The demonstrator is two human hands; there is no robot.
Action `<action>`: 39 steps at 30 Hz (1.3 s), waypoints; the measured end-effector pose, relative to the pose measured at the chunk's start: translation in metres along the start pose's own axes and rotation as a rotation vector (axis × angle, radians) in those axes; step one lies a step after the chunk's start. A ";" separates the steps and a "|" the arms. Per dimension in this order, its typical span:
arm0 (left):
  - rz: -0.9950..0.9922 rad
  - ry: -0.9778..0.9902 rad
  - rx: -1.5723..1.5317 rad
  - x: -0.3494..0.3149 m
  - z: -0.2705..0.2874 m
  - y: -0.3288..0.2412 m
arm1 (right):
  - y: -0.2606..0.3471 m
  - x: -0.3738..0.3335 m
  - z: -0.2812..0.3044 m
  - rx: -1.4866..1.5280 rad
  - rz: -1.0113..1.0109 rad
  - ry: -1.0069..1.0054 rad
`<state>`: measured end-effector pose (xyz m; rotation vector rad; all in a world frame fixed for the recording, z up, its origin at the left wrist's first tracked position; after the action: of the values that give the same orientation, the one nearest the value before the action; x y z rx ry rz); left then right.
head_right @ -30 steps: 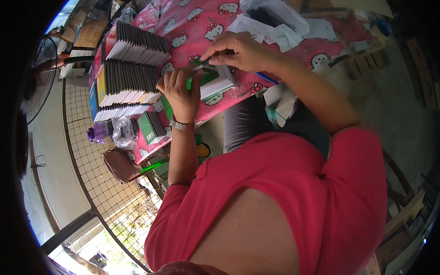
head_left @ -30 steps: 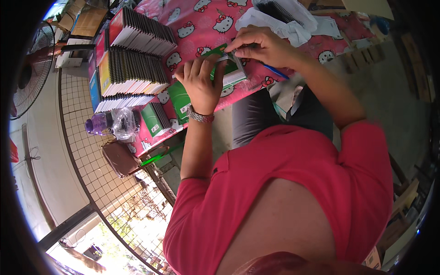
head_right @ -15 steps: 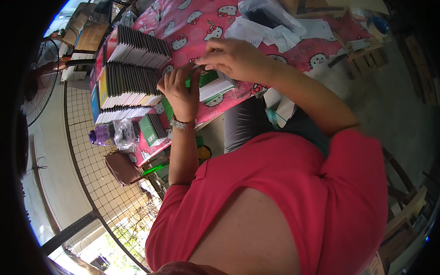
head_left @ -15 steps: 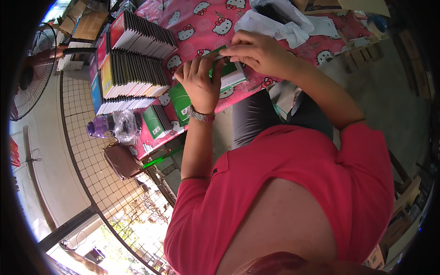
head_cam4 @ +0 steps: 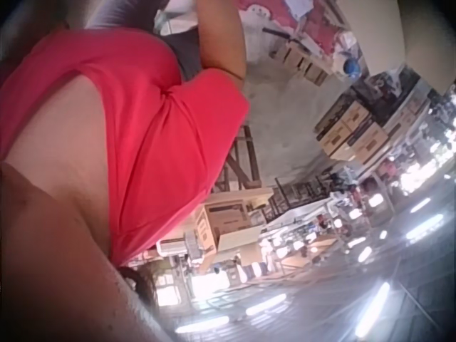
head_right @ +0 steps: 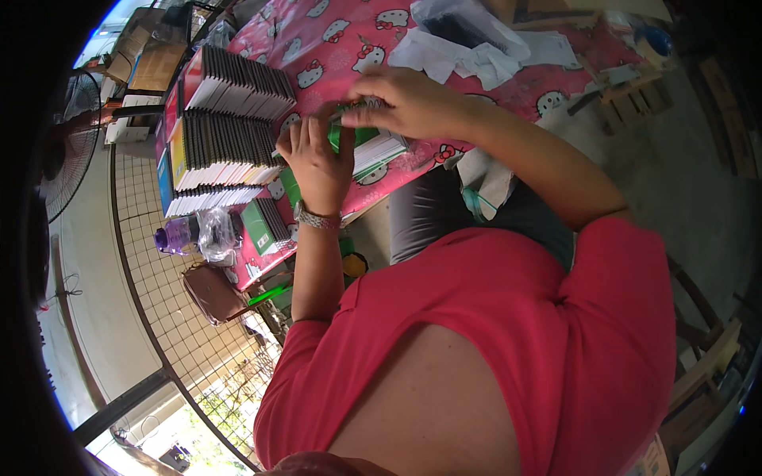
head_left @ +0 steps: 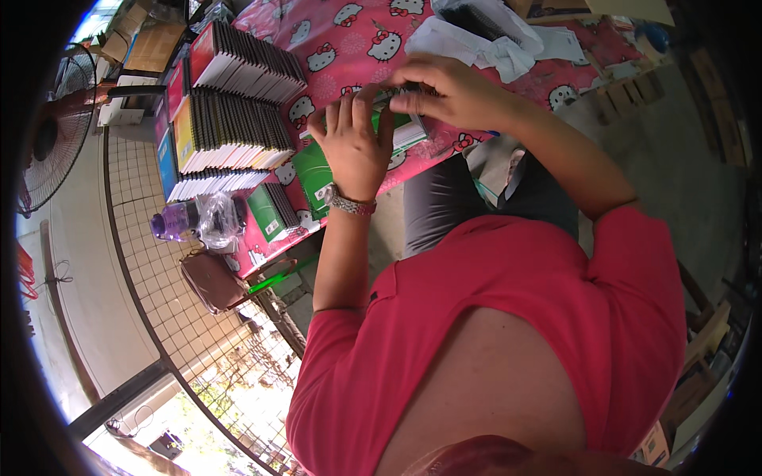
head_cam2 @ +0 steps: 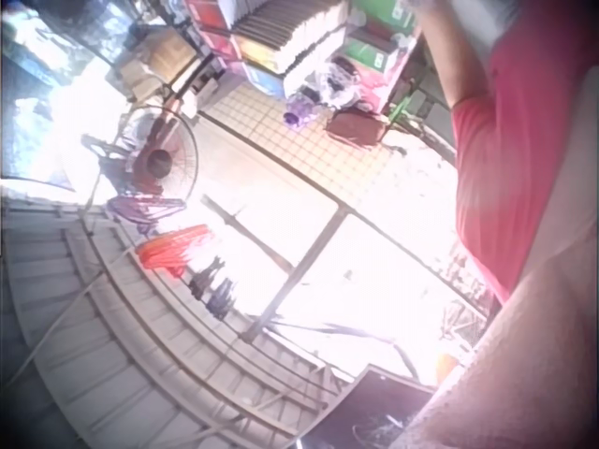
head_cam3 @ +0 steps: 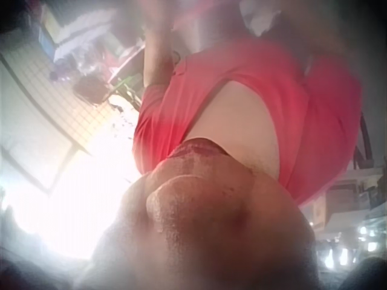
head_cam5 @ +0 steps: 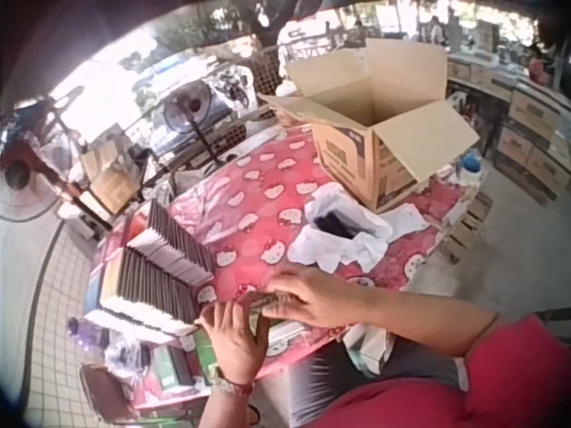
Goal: The person picks up several notebooks, turning them over and handling them one at a time.
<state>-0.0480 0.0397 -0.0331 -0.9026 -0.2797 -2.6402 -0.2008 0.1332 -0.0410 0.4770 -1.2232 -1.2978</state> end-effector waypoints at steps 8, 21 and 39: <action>-0.023 0.088 -0.056 0.002 0.000 -0.006 | 0.013 0.009 0.008 -0.108 0.142 0.095; 0.055 0.141 0.057 -0.003 0.013 -0.003 | -0.181 -0.009 -0.054 -0.900 -0.062 0.065; 0.144 0.051 -0.124 -0.001 -0.009 0.025 | -0.027 0.044 0.037 0.338 -0.242 0.433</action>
<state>-0.0426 0.0146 -0.0386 -0.8574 -0.0373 -2.5645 -0.2536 0.0985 -0.0330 1.1178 -1.0362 -1.1078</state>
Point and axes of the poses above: each hand's wrist, its own x-axis towards the middle knuckle, its own z-axis out of the back of the hand, y = z × x, the point moved 3 cm from there along x, towards the middle knuckle, and after that the axes turned 8 degrees about x, right-handed, at the moved point
